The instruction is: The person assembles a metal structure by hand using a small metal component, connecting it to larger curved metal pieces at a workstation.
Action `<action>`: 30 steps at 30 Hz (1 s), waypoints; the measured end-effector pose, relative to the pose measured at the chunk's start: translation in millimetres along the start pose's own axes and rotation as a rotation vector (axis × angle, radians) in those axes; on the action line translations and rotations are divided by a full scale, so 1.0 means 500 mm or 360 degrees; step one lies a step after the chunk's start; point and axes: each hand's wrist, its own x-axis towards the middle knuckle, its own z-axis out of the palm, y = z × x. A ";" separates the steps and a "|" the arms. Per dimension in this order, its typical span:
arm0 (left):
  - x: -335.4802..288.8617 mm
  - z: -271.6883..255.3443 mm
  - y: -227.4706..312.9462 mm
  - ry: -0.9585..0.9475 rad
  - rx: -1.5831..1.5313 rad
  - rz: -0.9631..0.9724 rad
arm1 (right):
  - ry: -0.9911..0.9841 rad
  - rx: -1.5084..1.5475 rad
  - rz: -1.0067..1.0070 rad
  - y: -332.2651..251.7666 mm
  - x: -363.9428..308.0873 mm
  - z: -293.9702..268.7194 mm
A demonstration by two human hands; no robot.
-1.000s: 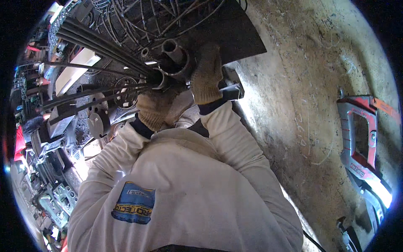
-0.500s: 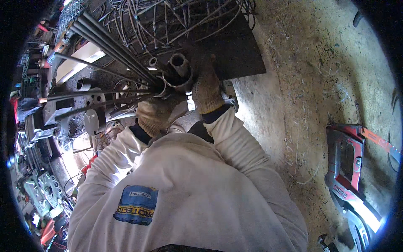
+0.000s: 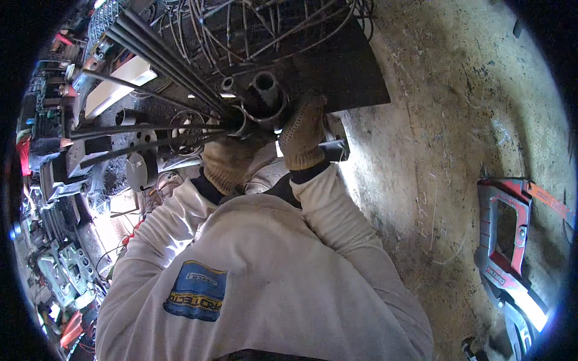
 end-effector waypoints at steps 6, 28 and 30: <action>-0.005 -0.004 -0.008 -0.0044 0.0446 -0.0016 | -0.0629 0.0774 0.0555 0.022 0.023 0.015; 0.010 0.018 0.021 0.0217 0.0181 0.0147 | -0.1695 0.3236 0.1091 -0.008 0.159 -0.019; 0.015 0.014 0.053 0.0090 0.0208 -0.0148 | -0.1836 0.3321 0.1031 -0.016 0.162 -0.021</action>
